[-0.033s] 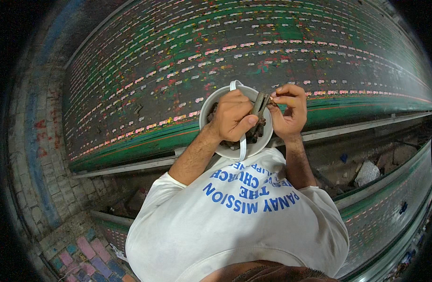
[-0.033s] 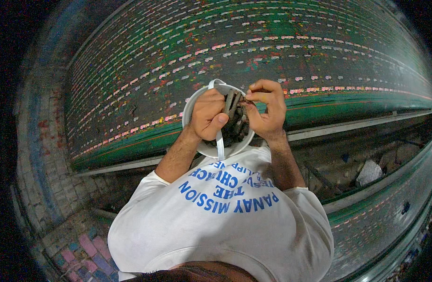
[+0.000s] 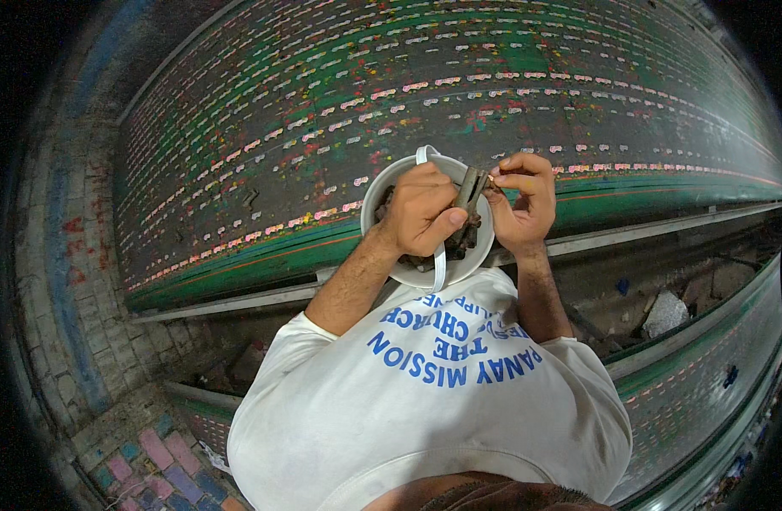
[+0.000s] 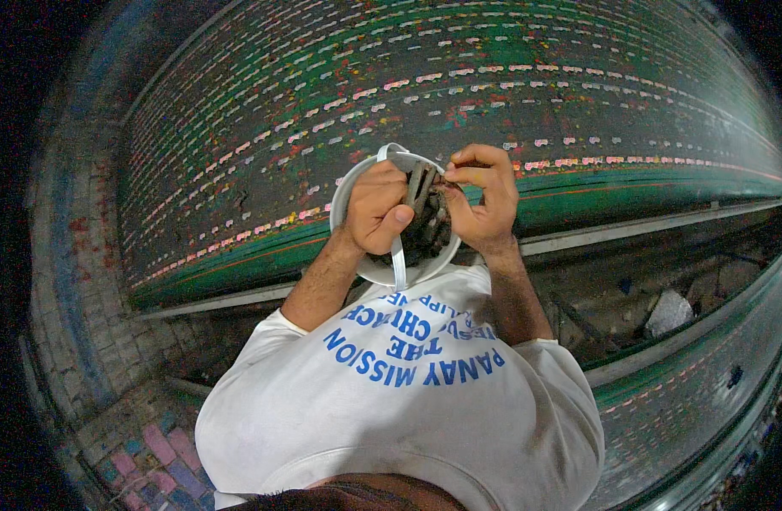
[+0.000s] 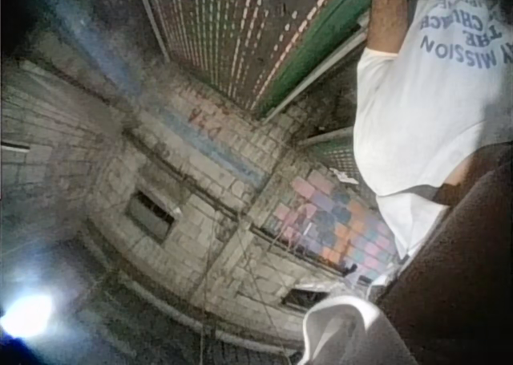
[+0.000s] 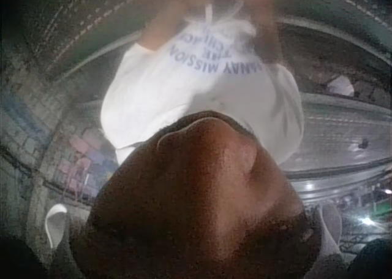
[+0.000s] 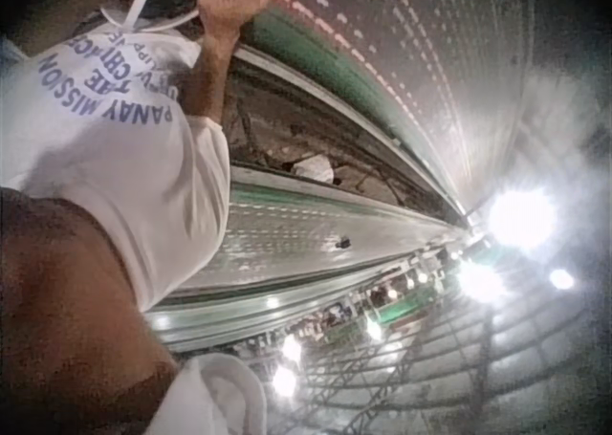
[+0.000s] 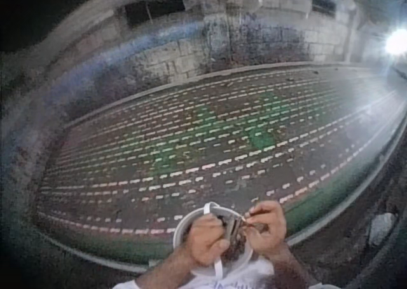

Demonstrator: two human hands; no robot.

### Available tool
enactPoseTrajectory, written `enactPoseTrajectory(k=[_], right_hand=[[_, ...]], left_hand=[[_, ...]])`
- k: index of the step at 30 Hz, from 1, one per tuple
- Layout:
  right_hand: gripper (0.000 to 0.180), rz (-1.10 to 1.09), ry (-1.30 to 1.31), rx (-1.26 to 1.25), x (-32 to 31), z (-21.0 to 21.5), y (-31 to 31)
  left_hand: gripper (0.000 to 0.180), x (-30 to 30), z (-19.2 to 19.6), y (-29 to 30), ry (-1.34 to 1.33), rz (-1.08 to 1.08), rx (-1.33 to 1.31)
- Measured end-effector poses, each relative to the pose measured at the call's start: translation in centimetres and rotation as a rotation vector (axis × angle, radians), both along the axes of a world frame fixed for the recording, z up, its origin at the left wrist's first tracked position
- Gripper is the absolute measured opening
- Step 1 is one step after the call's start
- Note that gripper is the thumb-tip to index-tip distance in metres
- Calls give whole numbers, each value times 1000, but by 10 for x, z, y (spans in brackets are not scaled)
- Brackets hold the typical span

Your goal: The person holds a white bucket containing dark shellfish and repeatedly picks up individual items to inspect and manipulate them with both hands. The person turns the shellfish over and appears to check their condition before placing them back into the bucket.

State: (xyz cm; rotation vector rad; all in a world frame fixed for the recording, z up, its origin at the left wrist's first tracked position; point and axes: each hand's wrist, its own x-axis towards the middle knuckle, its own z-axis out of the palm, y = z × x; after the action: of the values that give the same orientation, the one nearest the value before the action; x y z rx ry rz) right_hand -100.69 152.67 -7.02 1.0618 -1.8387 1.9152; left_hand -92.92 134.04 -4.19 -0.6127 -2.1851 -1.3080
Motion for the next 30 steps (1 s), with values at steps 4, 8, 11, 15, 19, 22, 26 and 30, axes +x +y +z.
enactPoseTrajectory(k=[4,8,11,15,19,22,26,30], right_hand=[[29,-22,23,11,0,1,2],[28,-21,47,6,-4,4,1],[26,-15,67,16,-4,10,2],[32,-3,61,-2,-4,9,5],[32,-18,61,10,-2,10,5],[27,-14,48,27,-1,12,6],[23,13,-9,88,0,14,9],[29,41,-43,142,1,13,11]], left_hand=[[46,1,-3,0,0,-2,-11],[45,-6,-1,0,39,-4,-13],[43,-5,-6,-2,39,-7,-20],[39,-4,-6,-3,35,-22,-34],[46,-3,-5,1,46,-14,-8],[50,-2,-3,3,42,-7,0],[49,-1,-4,3,35,-8,-3],[33,-2,-3,-1,33,-26,-14]])
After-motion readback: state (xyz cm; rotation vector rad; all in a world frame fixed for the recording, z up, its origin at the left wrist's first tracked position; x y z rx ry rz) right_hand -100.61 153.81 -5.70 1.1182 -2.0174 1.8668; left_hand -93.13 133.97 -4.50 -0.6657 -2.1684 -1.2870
